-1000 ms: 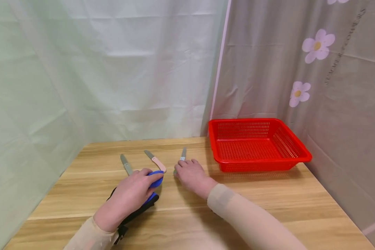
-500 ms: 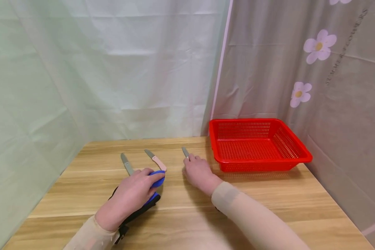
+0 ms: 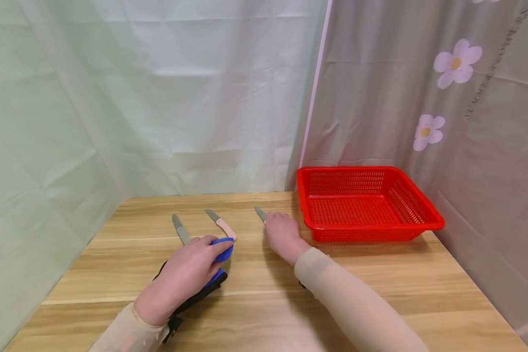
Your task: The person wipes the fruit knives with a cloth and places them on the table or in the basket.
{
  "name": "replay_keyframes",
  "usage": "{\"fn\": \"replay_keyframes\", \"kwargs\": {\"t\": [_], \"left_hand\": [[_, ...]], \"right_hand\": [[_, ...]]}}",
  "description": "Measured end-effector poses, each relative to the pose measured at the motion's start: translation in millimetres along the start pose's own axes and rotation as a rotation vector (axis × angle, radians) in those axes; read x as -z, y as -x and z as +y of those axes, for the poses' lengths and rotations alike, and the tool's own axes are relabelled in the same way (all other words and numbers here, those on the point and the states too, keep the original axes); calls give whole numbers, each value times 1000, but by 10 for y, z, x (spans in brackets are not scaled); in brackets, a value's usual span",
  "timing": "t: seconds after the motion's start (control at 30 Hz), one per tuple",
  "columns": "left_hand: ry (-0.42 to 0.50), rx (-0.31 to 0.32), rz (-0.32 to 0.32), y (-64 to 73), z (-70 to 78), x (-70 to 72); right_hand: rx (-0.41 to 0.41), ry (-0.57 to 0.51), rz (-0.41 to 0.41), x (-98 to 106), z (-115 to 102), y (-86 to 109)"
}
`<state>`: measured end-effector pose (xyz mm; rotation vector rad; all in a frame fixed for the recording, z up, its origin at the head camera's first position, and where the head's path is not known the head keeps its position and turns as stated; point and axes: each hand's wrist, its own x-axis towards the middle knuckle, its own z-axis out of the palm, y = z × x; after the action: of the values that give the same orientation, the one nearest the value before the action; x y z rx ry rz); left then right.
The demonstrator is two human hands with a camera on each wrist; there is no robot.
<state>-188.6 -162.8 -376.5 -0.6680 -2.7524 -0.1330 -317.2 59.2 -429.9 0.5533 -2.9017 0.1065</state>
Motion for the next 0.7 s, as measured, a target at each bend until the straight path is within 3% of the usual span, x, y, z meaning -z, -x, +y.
{"fn": "replay_keyframes", "kwargs": {"t": [0.4,0.6,0.7], "left_hand": [[5,9,26,2,11,62],[23,28,0,-64,30,151],[23,24,19,-89,35,193]], "right_hand": [[-9,3,-72,40,-15,141],[53,-74,64,127,16,335],[91,-110,129,203,21,442]]}}
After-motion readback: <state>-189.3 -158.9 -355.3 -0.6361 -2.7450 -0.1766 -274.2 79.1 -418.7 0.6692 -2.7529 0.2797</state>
